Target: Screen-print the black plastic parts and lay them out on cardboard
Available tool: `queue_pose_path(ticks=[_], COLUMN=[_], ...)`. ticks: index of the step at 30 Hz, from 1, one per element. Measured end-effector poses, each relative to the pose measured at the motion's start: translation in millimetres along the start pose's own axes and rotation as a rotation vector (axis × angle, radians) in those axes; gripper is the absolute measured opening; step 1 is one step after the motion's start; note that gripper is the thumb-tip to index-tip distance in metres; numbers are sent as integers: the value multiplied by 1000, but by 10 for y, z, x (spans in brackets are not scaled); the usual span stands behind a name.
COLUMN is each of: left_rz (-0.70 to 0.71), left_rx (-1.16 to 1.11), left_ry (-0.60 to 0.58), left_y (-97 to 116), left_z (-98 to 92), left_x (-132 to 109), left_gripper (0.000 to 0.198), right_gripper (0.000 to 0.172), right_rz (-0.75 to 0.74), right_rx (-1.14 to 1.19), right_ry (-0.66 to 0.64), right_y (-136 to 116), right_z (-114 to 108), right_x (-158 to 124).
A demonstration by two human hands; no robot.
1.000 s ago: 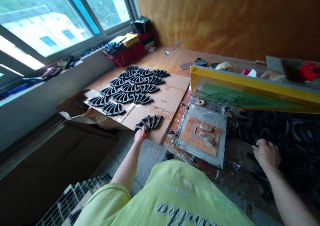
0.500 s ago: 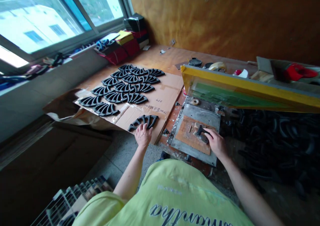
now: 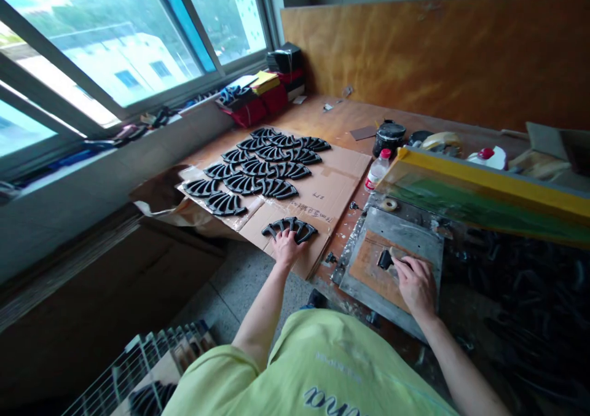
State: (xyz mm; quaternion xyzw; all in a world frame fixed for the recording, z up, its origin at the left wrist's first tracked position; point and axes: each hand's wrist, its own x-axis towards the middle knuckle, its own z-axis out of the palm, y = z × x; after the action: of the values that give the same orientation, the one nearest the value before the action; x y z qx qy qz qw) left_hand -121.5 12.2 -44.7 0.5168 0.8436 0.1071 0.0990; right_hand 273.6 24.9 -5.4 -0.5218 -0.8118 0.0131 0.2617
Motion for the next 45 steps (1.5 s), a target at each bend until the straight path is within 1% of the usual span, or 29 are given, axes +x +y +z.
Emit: queue_pose_path(ticks=[3,5,8,10,12,14,16,17,21,26,29,31,32,34,35,37,39,40,42,44,45], left_rz=[209,287,328,325,330,349,356,338,278,292,255,215,207,241,274,332,332,358,412,484,512], left_rx=[24,44,86,118,142,153,161,168,197,241,246,234,219,150,94,-50,-218,-309,-580,-896,-1046], left_ry=[-80,-115,-127,-123,-122,-122,-112,-95,-68,-42,-3,37,57,91,102,116,134,121,69,-37,-62], left_y=[-386,-650,-996,-1183,-1338,-1466,-1565,-1604,-1691,-1708,-1653,-1536,-1441,-1162,-976,-520,21,309,890,1436,1681], left_z=[-164,-301,-474,-533,-535,-490,-422,-388,-296,-255,-267,-306,-336,-412,-458,-567,-713,-805,-1030,-1295,-1429], left_x=[295,560,970,1192,1347,1441,1497,1517,1568,1551,1504,1454,1423,1346,1301,1198,1074,1005,850,682,597], left_gripper=[60,58,54,54,57,62,65,66,67,66,62,63,63,60,57,50,47,47,48,52,54], right_gripper=[32,32,32,32,32,32,33,34,35,37,34,33,32,32,35,50,64,68,70,68,67], right_rz=[14,26,51,78,110,145,178,192,213,199,183,173,163,120,83,-5,-73,-88,-88,-69,-58], right_rx=[15,22,25,27,35,44,51,54,49,9,-16,-33,-39,-47,-50,-56,-62,-65,-71,-78,-79], right_ry=[5,6,19,25,26,33,47,54,62,-7,-32,-37,-37,-57,-85,-174,-272,-306,-336,-329,-318], right_y=[18,37,46,29,-8,-58,-109,-131,-193,-203,-187,-192,-203,-236,-255,-284,-294,-293,-287,-282,-275], right_z=[39,69,99,102,94,86,85,85,75,27,23,36,45,62,68,79,91,98,115,125,121], right_x=[-1,-5,-10,-12,-15,-21,-25,-25,-21,-14,-1,18,30,54,64,69,56,45,18,-8,-22])
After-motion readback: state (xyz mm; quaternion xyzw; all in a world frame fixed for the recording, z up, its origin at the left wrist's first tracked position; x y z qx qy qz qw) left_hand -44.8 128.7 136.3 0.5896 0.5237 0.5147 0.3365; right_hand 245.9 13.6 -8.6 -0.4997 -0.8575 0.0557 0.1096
